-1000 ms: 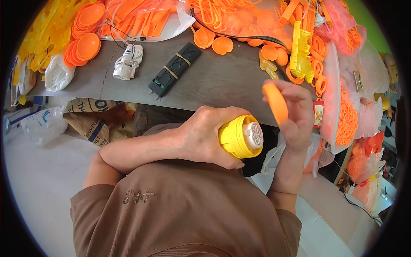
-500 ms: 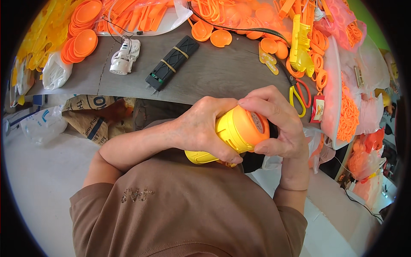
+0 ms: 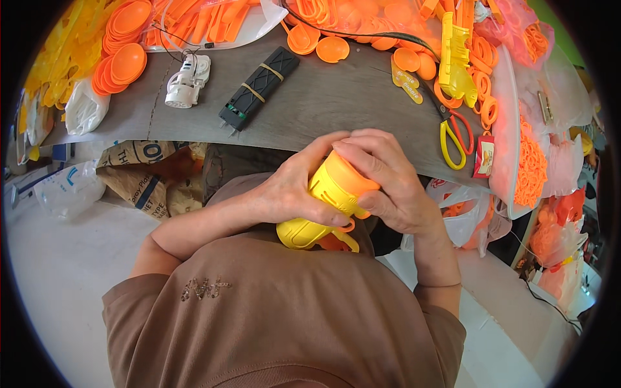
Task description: Assembling various components of a plastic toy gun on a workbench.
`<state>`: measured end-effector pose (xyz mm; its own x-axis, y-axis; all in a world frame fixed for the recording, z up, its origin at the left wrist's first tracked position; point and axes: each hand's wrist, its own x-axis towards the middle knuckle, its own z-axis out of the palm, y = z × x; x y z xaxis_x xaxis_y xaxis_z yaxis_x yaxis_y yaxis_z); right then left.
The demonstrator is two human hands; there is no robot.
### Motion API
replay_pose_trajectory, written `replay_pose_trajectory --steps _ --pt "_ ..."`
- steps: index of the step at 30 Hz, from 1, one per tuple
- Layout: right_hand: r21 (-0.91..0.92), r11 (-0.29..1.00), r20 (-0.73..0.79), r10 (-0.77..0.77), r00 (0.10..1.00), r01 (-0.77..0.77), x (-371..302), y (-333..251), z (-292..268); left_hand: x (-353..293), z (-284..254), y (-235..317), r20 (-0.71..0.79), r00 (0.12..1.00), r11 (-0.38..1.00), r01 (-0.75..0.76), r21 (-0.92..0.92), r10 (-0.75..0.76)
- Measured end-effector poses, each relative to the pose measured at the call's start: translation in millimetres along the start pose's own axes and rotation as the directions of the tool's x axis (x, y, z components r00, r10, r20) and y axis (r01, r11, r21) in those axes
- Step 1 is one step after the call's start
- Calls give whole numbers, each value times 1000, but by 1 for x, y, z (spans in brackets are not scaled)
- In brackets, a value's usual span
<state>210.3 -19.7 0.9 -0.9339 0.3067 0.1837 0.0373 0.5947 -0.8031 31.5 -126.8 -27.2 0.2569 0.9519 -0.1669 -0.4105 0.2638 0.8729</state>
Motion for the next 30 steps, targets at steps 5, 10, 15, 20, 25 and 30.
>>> replay_pose_trajectory --steps 5,10,15,20,25,30 --pt "-275 961 -123 -41 992 6 -4 -19 7 -6 -1 8 -29 1000 1000 -10 3 10" --pt "-120 989 -447 19 894 -82 -20 -35 32 -5 -6 1 39 997 997 -62 -52 64" --pt "-81 996 -521 -19 853 -28 -12 -27 43 -7 -7 -6 -20 998 995 -64 -72 63" --pt "-14 1000 -571 -19 821 13 -20 -16 55 -7 -6 -4 -28 999 998 38 -56 -40" --pt "-47 998 -562 -56 825 36 -23 -13 41 2 -2 5 -12 1000 999 26 -36 -27" --pt "157 981 -367 167 915 -116 5 -31 -7 25 9 29 51 990 961 -138 238 129"
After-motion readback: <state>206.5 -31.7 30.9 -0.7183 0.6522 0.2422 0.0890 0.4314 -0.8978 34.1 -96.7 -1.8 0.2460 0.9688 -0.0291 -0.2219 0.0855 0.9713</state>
